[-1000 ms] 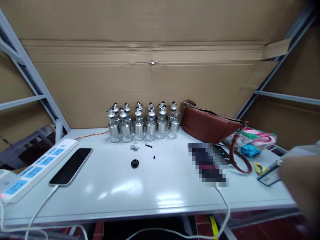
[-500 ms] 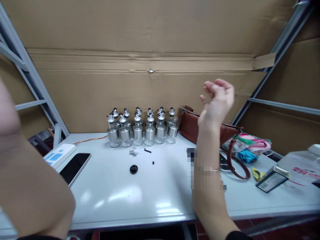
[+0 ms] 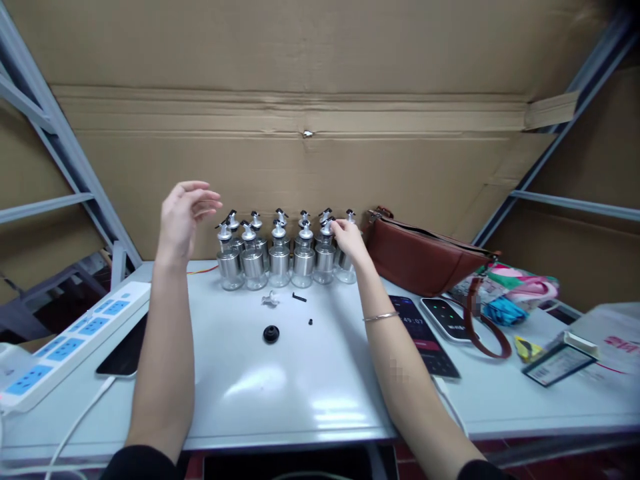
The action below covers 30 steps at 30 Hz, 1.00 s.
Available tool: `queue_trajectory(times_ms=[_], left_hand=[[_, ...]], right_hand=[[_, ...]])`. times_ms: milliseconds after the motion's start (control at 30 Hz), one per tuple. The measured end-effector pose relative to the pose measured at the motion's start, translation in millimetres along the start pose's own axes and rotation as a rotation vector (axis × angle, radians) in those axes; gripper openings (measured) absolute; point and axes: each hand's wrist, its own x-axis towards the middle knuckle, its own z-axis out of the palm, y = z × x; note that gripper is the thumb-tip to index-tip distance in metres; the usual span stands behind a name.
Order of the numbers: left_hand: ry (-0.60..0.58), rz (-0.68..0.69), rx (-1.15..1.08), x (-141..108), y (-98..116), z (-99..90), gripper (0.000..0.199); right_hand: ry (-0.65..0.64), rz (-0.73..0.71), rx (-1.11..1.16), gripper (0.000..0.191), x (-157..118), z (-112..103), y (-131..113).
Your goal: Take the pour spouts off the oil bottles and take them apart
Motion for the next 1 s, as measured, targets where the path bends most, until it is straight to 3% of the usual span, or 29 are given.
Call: queue_trajectory(times_ms=[100,200,367,567,633,700,833,933,1000], left_hand=[[-0.051,-0.047,0.021,-0.6,-7.7,2.4,0.015],[-0.187,-0.066,0.062,-5.9,-9.5,8.9,0.018],[-0.401,-0.09,0.125,-15.4,-11.6,22.4,0.02],[-0.49,0.038,0.164,-32.8,16.4,31.2,0.022],[-0.57,0.059,0.224,-39.8,26.8,33.3,0.025],[-0.712,0.026,0.284,-46.2,30.0,38.2,0.033],[-0.927,-0.043,0.396,-60.2,11.5,62.6,0.055],[-0.99,-0.052,0.449,-72.8,-9.5,87.3,0.041],[-0.969,-0.056,0.416,-79.8,-18.3,98.7,0.028]], right_hand=[[-0.019,-0.005,-0.024,0.022,-0.2,12.1,2.6],[-0.003,-0.024,-0.02,0.02,-1.5,17.2,1.0],[0.12,0.001,0.035,0.019,-2.6,18.4,-6.4],[0.258,-0.012,0.222,0.019,-16.8,-1.5,-44.2],[0.192,-0.057,0.425,0.025,-29.2,-11.0,-66.8],[0.04,-0.061,0.593,0.031,-43.5,-18.6,-89.6],[-0.229,-0.036,0.799,0.036,-68.4,-21.3,-122.3],[-0.346,0.006,0.918,0.038,-81.0,-14.5,-133.8],[-0.366,0.005,0.93,0.037,-86.9,-10.5,-137.4]])
